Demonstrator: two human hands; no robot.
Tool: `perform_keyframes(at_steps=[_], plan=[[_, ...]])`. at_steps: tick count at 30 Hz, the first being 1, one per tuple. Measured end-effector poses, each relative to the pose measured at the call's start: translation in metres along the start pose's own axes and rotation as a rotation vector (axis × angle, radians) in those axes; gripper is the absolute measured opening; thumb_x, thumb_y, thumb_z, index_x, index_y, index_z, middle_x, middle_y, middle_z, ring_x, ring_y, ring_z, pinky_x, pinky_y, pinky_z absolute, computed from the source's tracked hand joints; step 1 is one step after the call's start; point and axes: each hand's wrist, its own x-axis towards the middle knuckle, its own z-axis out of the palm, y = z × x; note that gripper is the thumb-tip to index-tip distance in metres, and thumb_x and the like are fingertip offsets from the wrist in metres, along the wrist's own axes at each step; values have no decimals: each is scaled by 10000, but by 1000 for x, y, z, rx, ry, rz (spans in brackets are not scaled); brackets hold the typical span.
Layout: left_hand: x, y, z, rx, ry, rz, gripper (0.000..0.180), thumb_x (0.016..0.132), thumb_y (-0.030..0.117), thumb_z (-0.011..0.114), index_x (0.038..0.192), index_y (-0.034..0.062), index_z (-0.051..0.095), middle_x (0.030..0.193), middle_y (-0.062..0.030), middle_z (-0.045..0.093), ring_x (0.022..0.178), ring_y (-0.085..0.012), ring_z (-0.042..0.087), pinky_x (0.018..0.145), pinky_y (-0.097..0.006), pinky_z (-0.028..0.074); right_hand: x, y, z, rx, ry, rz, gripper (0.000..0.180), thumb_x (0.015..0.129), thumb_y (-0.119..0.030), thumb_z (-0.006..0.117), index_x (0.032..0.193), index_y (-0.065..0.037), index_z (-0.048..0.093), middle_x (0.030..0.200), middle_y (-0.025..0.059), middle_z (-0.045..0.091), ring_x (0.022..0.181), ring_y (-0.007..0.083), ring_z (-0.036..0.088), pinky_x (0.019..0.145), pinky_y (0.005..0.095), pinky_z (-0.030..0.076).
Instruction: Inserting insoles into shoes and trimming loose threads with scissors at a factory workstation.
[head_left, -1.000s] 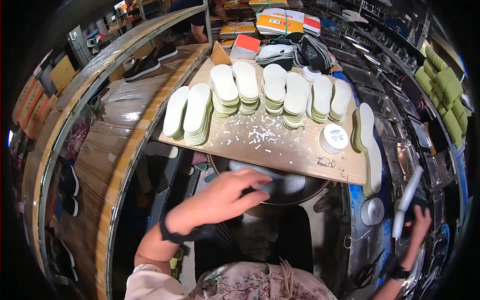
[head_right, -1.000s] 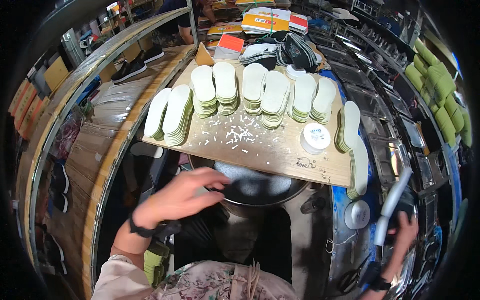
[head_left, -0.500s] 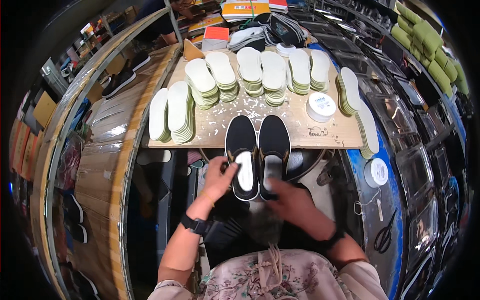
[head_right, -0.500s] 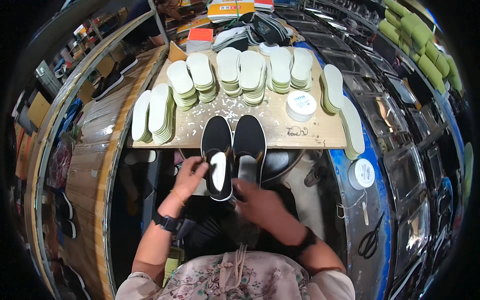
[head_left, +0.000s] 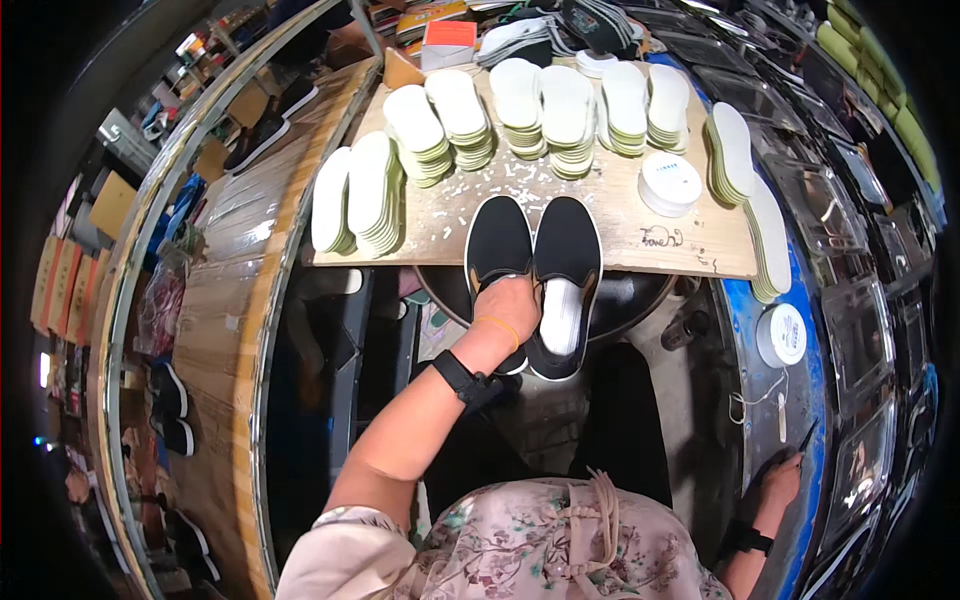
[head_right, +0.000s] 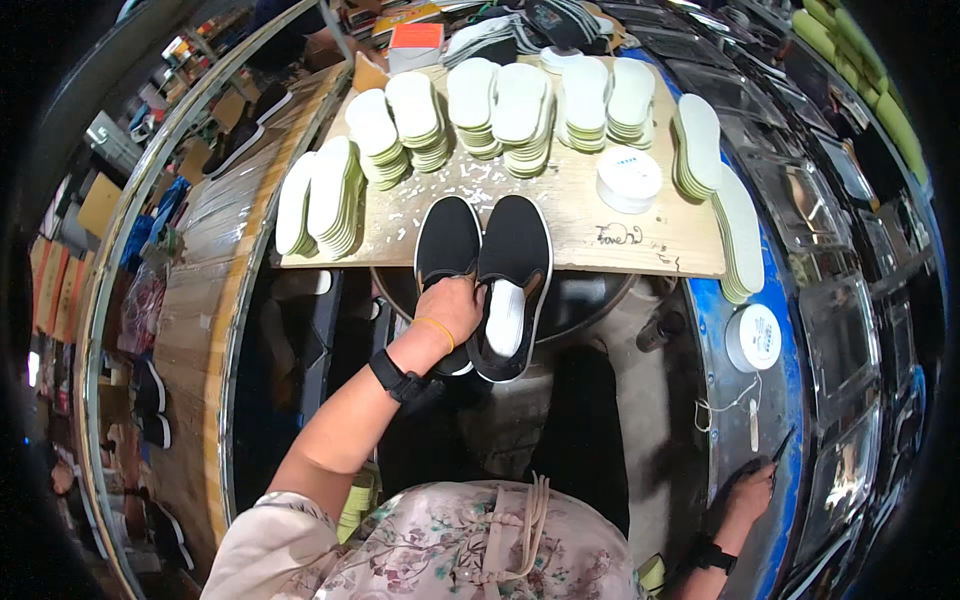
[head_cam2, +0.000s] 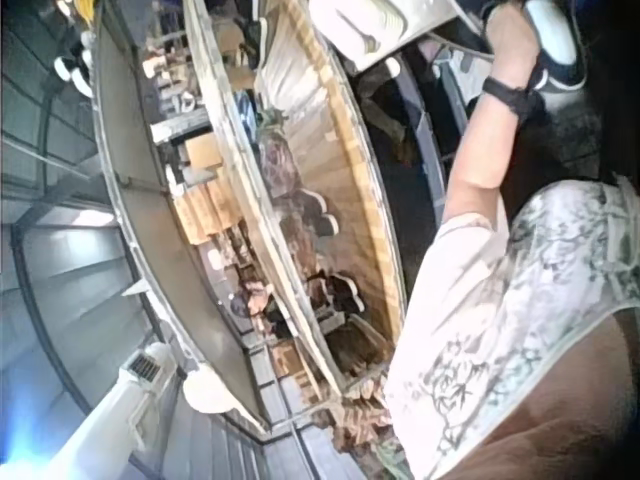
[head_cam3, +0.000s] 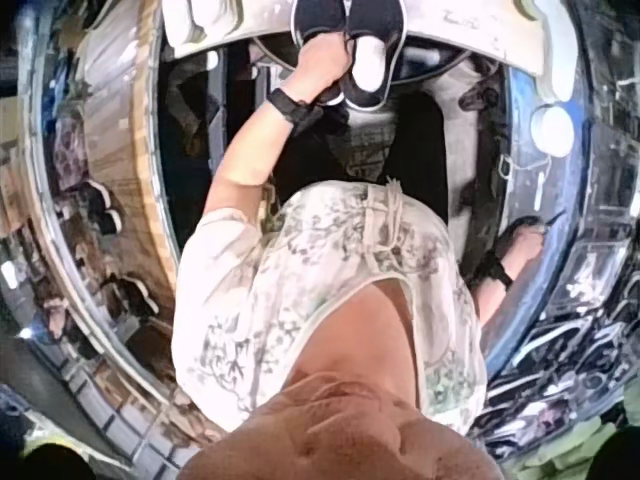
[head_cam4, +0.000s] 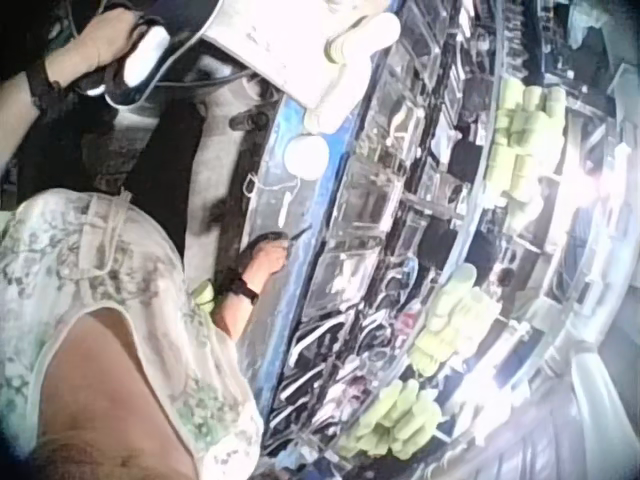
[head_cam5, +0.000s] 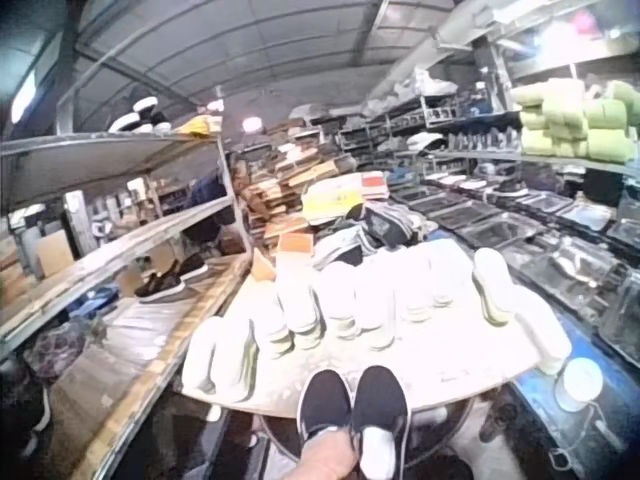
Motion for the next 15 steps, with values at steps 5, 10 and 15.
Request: perform_keyframes(at_steps=[5,10,15], plan=[[-28,-33,-3,-121,133,122,227,819,171,506,961,22,602,837,-237,606,794,-410,575,714,-464,470,-5,8,-29,117,-8,28,511,796,-167,565,1243,10,393,1034,256,567,923,430,550,807,453,443],[-81,-75,-38,-515,358,254,273,724,100,589,982,30,647,919,-194,627,877,-346,595,780,-369,471,14,38,34,87,355,-1,607,765,24,411,1344,-15,234,1044,317,498,840,456,551,749,468,469],[-105,-105,-53,-691,314,274,291,705,129,625,977,28,646,934,-188,629,879,-319,610,775,-338,474,20,39,27,57,214,58,597,762,18,414,1331,32,234,986,336,524,888,452,546,785,469,453]])
